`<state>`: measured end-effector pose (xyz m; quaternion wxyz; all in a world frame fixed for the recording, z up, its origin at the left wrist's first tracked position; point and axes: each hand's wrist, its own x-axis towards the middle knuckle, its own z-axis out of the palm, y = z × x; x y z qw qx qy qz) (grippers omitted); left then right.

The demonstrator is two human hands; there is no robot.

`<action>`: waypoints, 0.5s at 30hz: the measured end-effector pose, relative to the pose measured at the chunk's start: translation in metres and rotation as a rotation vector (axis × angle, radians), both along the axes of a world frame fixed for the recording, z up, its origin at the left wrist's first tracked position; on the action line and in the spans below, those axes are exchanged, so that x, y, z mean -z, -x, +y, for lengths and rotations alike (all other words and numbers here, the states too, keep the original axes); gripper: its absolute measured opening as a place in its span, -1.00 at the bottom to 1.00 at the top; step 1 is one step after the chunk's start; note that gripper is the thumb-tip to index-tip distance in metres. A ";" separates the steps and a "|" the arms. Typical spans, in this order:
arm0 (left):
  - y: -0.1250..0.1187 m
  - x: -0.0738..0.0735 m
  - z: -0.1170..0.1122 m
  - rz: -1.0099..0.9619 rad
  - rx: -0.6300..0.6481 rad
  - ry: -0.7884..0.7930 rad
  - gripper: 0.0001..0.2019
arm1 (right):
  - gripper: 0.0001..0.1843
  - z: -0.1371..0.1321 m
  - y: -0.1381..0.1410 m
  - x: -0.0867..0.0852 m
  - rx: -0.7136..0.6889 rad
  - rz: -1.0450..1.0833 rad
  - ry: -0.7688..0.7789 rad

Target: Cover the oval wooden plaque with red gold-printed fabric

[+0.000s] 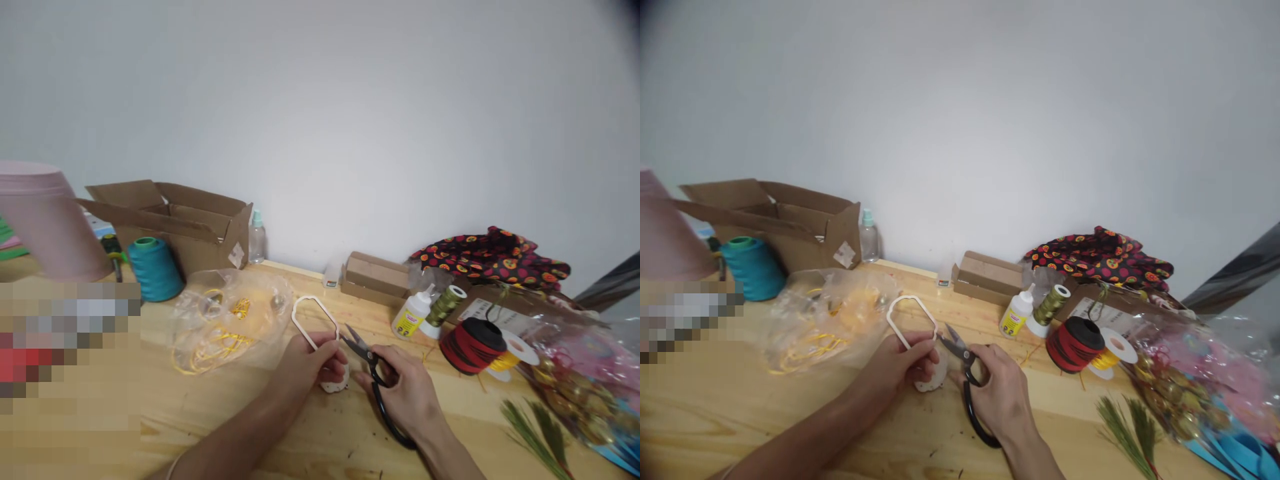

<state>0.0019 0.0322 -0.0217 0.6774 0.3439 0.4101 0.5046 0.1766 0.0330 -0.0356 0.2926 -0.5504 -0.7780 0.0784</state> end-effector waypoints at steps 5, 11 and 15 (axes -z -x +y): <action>-0.001 -0.002 0.000 0.008 -0.012 0.015 -0.86 | -0.75 -0.001 0.001 -0.003 -0.025 -0.052 -0.004; 0.001 -0.002 -0.001 -0.006 0.007 0.007 -0.86 | -0.74 0.000 0.003 0.000 0.021 -0.070 0.034; 0.000 -0.003 -0.001 0.009 -0.010 0.024 -0.85 | -0.73 0.001 0.004 0.001 0.057 -0.065 0.061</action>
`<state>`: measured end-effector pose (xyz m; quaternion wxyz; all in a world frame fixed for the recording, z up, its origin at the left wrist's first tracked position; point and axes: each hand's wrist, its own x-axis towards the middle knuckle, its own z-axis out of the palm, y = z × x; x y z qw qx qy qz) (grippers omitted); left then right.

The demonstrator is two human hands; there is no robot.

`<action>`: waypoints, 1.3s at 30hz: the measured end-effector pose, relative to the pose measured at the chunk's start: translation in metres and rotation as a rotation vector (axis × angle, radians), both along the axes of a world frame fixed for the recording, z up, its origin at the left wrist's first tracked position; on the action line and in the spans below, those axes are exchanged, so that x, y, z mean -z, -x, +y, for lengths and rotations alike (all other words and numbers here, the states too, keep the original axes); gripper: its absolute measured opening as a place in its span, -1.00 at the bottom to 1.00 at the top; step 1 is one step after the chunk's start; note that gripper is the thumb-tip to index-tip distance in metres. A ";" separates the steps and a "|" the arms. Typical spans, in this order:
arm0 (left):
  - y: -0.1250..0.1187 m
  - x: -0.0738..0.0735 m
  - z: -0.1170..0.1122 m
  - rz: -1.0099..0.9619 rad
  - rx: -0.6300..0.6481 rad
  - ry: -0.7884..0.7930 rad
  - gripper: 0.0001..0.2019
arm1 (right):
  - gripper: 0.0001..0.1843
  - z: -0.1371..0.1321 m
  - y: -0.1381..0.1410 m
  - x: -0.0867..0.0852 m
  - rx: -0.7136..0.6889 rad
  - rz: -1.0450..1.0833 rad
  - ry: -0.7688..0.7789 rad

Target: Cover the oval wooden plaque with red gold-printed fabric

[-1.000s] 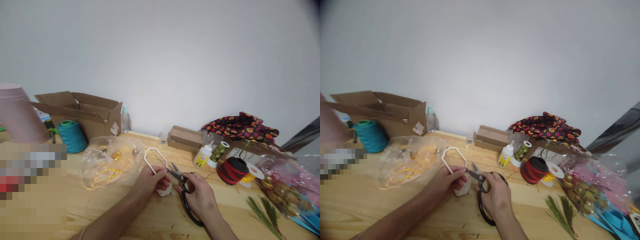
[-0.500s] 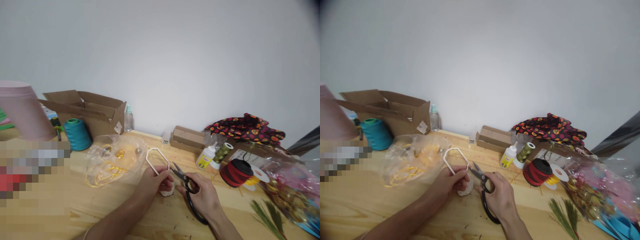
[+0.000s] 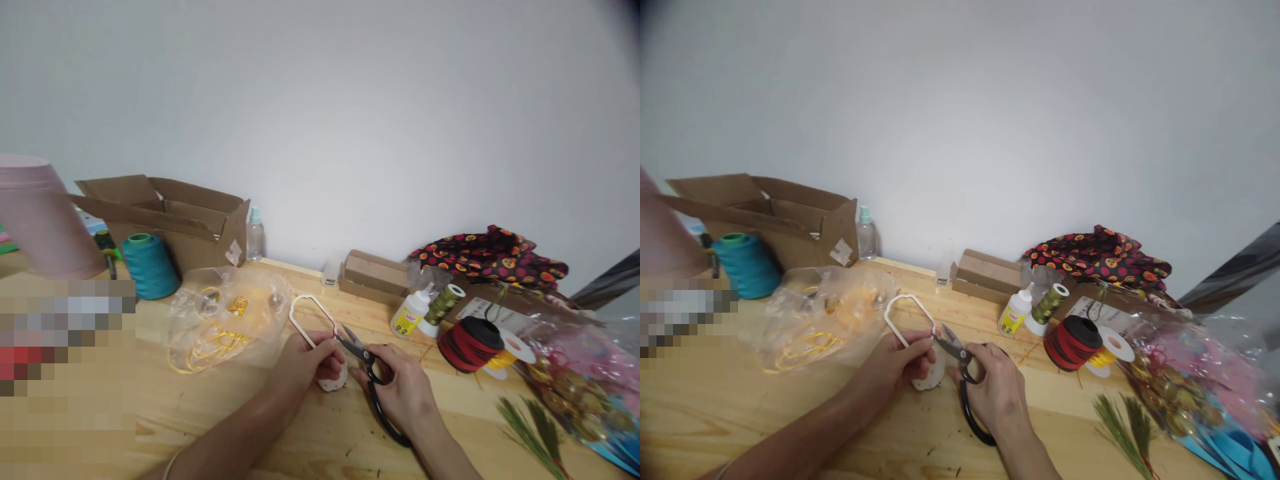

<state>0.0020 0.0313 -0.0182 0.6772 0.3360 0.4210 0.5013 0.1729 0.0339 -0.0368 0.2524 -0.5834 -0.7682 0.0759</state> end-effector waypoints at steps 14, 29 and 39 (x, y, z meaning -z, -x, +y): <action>-0.006 -0.003 -0.008 0.056 0.003 0.003 -0.83 | -0.77 0.002 0.005 -0.009 0.107 0.021 0.077; -0.009 0.000 -0.010 0.292 0.112 -0.192 -0.74 | -0.73 0.003 0.005 -0.002 -0.036 0.687 -0.003; -0.018 -0.005 -0.020 0.435 0.189 -0.355 -0.72 | -0.74 -0.009 0.017 -0.003 -0.147 0.493 -0.129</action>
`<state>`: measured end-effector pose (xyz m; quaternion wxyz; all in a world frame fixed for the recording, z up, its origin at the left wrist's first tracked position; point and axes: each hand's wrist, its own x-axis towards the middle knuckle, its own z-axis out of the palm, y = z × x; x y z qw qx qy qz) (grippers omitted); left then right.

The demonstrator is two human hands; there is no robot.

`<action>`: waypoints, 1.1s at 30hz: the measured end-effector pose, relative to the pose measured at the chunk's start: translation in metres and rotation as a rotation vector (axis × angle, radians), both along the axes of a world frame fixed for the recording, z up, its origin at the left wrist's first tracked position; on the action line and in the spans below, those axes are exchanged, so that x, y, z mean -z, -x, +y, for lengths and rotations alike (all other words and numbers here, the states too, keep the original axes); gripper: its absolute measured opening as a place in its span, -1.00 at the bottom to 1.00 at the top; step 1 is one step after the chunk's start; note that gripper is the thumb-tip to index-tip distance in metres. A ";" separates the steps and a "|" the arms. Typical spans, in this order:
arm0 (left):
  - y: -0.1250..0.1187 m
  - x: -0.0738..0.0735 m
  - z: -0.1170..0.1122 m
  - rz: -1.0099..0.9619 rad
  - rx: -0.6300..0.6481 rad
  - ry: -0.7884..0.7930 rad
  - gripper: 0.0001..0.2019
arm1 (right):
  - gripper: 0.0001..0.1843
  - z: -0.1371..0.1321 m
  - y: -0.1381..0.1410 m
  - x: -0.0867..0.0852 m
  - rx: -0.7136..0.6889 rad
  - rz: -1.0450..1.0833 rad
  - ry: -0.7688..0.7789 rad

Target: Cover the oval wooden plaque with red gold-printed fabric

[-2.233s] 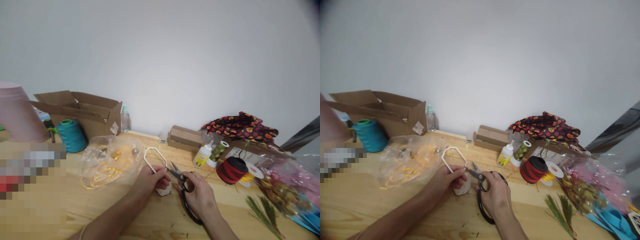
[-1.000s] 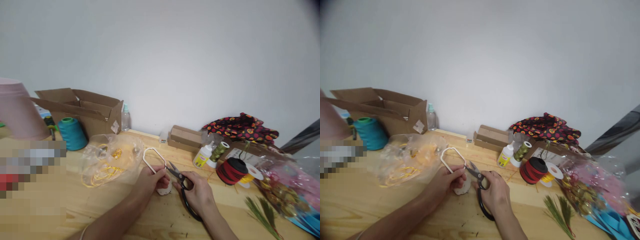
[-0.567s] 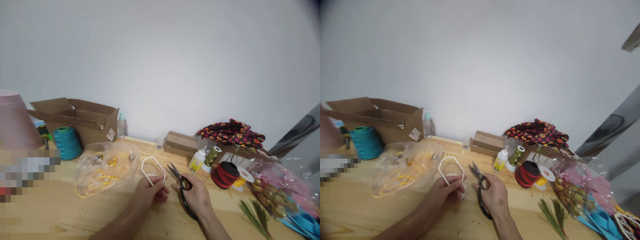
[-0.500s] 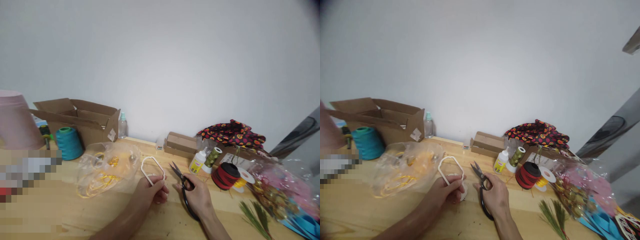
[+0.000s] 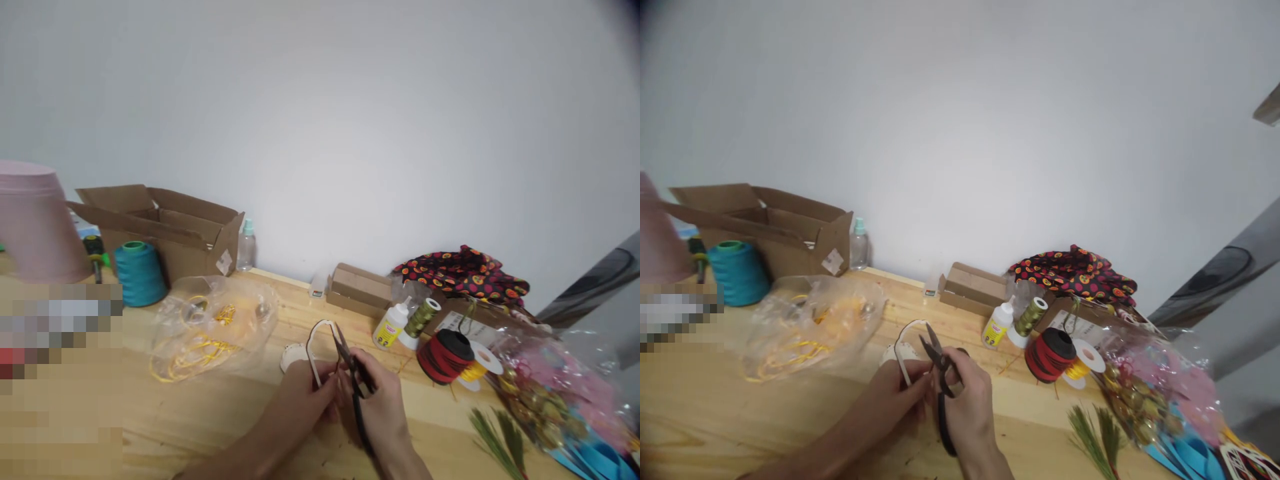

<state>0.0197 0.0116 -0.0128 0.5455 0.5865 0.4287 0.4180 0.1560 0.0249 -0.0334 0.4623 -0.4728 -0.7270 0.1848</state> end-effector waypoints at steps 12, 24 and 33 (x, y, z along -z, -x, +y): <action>-0.001 -0.003 0.000 0.084 -0.062 0.026 -0.74 | -0.68 -0.007 0.002 -0.011 0.031 -0.328 -0.346; 0.003 0.001 -0.001 -0.144 0.015 0.240 -0.73 | -0.77 0.010 -0.018 -0.009 0.295 0.128 -0.134; 0.004 0.002 0.003 -0.192 0.012 0.267 -0.73 | -0.77 0.004 0.000 0.000 -0.020 0.226 0.095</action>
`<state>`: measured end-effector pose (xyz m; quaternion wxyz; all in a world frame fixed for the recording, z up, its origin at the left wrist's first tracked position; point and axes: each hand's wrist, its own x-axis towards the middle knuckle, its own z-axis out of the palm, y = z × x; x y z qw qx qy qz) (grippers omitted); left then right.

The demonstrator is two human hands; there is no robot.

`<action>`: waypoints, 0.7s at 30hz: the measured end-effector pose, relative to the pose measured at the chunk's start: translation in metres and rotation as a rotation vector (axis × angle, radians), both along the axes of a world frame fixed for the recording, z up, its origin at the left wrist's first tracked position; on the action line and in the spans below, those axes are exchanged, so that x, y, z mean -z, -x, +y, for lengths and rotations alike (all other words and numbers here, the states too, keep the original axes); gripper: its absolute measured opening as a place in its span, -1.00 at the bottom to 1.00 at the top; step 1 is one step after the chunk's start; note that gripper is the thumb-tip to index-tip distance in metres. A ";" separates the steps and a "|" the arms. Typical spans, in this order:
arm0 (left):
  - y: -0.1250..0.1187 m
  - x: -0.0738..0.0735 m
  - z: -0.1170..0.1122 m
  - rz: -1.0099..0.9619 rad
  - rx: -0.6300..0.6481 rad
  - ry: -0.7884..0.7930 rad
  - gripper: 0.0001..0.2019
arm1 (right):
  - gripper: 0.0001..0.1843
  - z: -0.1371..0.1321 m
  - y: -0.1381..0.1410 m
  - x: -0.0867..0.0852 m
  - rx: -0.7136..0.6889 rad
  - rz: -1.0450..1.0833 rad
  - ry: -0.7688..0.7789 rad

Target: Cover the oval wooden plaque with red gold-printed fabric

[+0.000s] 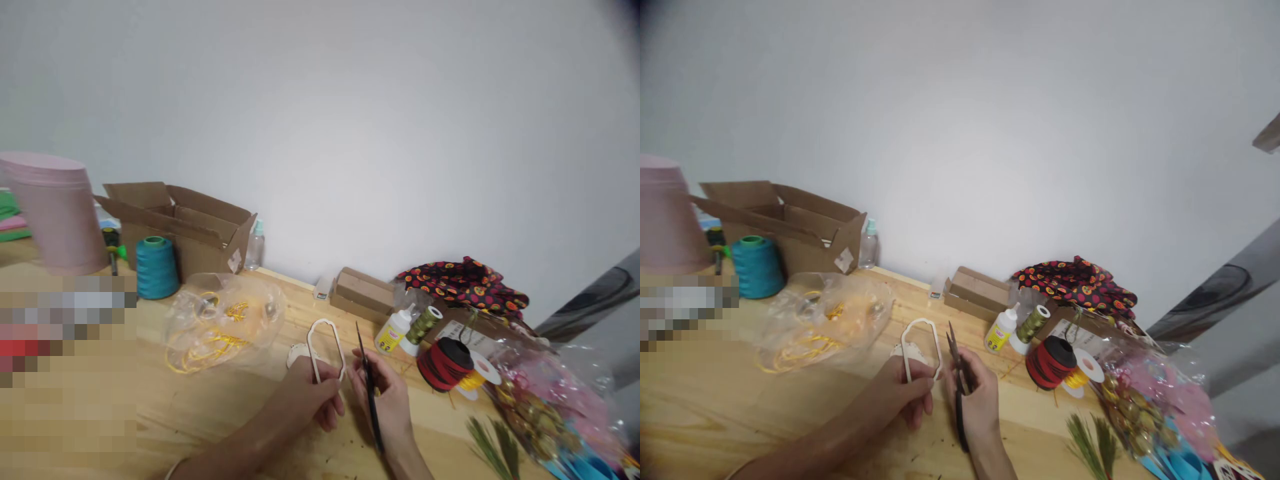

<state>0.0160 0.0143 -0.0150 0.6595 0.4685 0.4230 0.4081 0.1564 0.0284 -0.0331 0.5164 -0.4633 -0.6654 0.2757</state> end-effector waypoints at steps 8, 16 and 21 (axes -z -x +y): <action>-0.003 0.006 0.000 0.057 -0.003 -0.055 -0.73 | -0.78 0.000 0.001 0.000 -0.001 -0.056 0.030; -0.001 0.006 -0.004 0.150 0.041 -0.172 -0.74 | -0.76 0.001 0.000 0.001 -0.020 -0.061 0.058; -0.002 0.005 -0.002 0.040 0.073 -0.083 -0.76 | -0.73 0.005 -0.019 -0.012 0.152 0.032 -0.034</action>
